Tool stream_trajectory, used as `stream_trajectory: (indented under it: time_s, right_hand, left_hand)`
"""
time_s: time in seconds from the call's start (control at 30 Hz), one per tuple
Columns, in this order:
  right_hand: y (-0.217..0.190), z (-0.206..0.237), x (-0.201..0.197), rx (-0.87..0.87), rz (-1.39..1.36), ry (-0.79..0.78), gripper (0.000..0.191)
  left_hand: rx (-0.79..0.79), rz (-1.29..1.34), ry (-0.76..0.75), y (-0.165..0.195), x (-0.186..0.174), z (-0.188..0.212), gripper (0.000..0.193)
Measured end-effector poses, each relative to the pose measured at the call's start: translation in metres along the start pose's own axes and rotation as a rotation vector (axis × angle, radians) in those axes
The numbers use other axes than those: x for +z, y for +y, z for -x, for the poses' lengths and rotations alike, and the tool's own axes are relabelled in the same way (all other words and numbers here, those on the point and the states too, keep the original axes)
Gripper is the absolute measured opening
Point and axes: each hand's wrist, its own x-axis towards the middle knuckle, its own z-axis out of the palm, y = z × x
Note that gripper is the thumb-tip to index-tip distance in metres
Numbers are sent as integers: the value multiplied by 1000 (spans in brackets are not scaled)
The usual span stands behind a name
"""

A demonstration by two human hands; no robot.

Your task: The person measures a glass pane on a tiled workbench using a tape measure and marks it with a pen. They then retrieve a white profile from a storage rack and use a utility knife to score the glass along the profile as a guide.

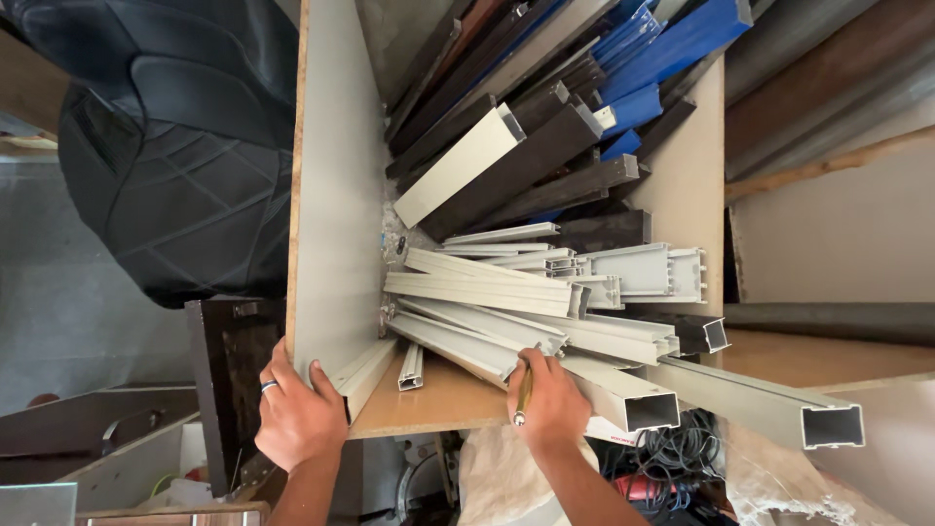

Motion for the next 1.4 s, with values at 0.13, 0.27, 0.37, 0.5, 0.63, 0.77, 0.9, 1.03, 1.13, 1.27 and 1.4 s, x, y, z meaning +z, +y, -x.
stream_trajectory:
  time_s: [0.13,0.27,0.37,0.5,0.63,0.77,0.9,1.03,1.13,1.27,1.4]
  right_hand:
    - [1,2,-2,-20,-17,38,22]
    - [-1,5,-4,15,11,-19,24]
    - [-2,8,-5,5,-10,9,26]
    - [-2,10,-6,14,16,24,27]
    - [-4,13,-10,36,-19,35,28]
    - [-7,13,-16,58,14,0,30]
    - [-8,15,-21,48,-53,6,35]
    - [-43,2,1,-120,-196,239,27]
    - [-100,-50,55,-615,-299,352,39]
    - [-141,-178,167,-374,-243,-207,19]
    - [-72,-291,267,-577,285,-296,21]
  left_hand:
    - [-2,-3,2,1,-3,2,55]
    - [5,11,2,-1,-7,7,55]
    - [4,18,-3,-3,-9,9,55]
    - [-25,0,-45,-3,-10,8,56]
    - [3,11,14,-5,-9,13,57]
    - [35,-23,36,-8,-5,15,58]
    - [40,10,72,-11,-1,17,59]
    - [26,32,92,-11,4,15,62]
    - [8,17,58,-12,8,13,62]
    - [-19,-6,9,-13,16,10,64]
    - [8,-27,80,-9,22,0,62]
